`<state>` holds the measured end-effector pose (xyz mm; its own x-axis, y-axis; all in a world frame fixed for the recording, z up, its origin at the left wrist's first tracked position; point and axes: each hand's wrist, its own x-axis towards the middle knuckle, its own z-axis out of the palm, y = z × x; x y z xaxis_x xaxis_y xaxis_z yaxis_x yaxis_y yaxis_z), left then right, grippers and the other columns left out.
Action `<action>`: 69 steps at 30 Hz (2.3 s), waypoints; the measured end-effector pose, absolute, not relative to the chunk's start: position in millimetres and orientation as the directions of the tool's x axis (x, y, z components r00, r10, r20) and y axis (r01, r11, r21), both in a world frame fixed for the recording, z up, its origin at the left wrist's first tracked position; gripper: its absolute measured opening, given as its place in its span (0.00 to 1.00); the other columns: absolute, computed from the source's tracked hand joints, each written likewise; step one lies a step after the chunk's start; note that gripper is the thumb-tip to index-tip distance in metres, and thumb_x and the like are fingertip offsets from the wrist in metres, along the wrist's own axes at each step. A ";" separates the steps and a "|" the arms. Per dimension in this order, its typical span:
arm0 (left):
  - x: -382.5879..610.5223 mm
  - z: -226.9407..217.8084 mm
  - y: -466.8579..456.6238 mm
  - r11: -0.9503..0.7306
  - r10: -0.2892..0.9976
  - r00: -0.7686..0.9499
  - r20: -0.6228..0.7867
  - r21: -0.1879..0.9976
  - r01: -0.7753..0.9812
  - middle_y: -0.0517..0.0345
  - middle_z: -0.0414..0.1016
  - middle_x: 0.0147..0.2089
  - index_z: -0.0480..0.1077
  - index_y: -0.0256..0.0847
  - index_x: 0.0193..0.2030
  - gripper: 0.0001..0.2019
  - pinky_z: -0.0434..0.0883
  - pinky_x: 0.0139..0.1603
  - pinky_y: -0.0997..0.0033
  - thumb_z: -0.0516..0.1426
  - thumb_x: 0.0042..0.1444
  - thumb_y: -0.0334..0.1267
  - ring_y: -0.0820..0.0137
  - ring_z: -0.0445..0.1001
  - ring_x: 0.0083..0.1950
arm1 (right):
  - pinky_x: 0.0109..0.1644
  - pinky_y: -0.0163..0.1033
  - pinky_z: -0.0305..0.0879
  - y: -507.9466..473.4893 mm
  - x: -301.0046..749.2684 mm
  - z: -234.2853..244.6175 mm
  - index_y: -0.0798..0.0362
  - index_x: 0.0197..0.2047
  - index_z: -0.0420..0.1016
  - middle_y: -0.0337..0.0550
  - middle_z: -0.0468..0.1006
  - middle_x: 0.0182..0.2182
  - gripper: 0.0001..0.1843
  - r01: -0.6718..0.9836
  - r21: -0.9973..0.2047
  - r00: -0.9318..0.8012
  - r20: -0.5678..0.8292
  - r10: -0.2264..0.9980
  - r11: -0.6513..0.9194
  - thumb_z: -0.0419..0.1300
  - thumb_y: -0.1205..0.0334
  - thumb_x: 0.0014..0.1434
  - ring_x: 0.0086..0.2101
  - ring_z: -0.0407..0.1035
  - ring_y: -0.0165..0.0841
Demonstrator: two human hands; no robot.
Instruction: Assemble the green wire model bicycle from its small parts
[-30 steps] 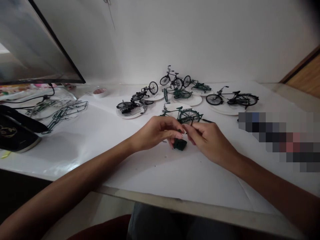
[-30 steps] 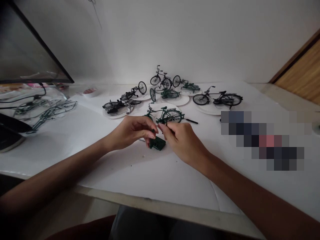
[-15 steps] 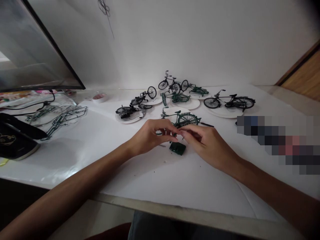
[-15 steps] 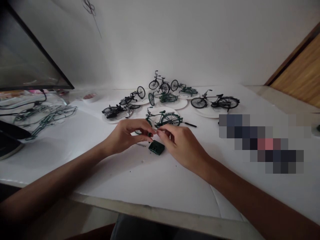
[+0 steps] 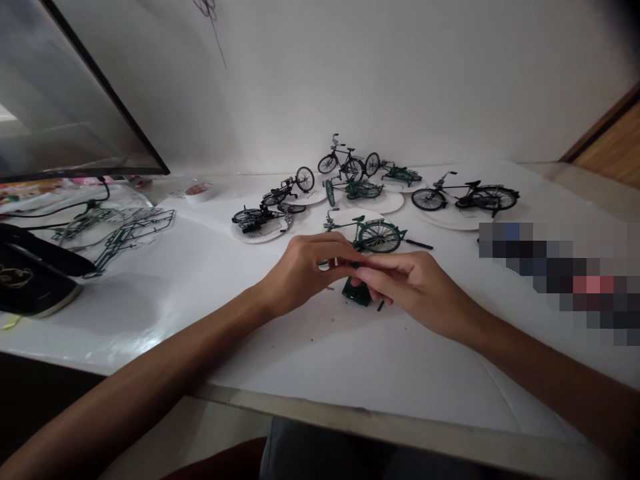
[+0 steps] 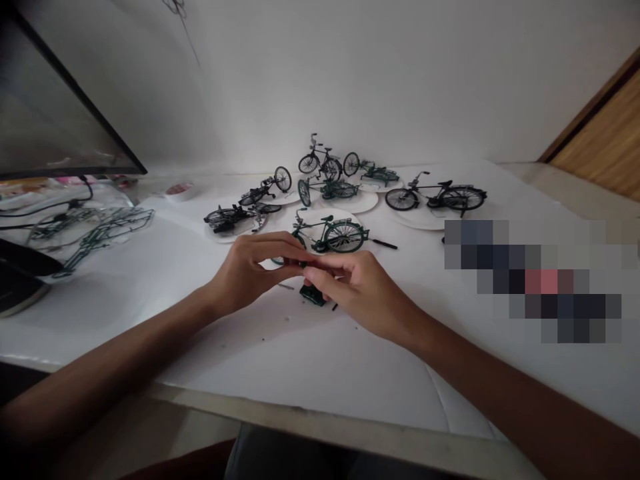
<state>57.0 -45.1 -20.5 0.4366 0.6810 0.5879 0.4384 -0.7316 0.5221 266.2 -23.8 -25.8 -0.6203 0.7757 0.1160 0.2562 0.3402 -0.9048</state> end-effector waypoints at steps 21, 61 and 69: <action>57.0 -16.0 -49.2 -0.755 0.653 0.472 0.592 0.466 0.461 0.50 0.79 0.40 0.79 0.35 0.40 0.05 0.73 0.36 0.73 0.61 0.61 0.33 0.72 0.76 0.37 | 0.27 0.35 0.51 -27.4 265.9 -25.5 0.53 0.30 0.72 0.35 0.64 0.23 0.17 0.278 -0.861 -0.635 0.168 0.754 0.426 0.53 0.55 0.68 0.25 0.57 0.27; 36.1 -15.3 -33.5 -0.611 0.791 0.461 0.402 0.536 0.583 0.52 0.76 0.52 0.72 0.42 0.54 0.18 0.72 0.50 0.66 0.64 0.58 0.42 0.66 0.74 0.50 | 0.30 0.35 0.70 -13.9 267.1 -33.5 0.53 0.43 0.79 0.43 0.80 0.33 0.10 0.255 -0.895 -0.443 0.229 0.867 0.367 0.61 0.58 0.62 0.29 0.74 0.32; 41.6 -17.9 -36.3 -0.540 0.841 0.377 0.389 0.655 0.528 0.54 0.80 0.40 0.77 0.38 0.42 0.05 0.70 0.38 0.74 0.61 0.61 0.35 0.71 0.76 0.40 | 0.31 0.36 0.65 -18.5 267.6 -28.8 0.51 0.38 0.79 0.42 0.80 0.36 0.08 0.378 -0.773 -0.470 0.314 0.825 0.509 0.61 0.56 0.62 0.34 0.73 0.33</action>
<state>41.6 -36.3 -17.9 0.3765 0.8407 0.3892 0.5285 -0.5399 0.6551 267.6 -18.5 -28.8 -0.4697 0.8252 0.3137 0.3785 0.5092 -0.7730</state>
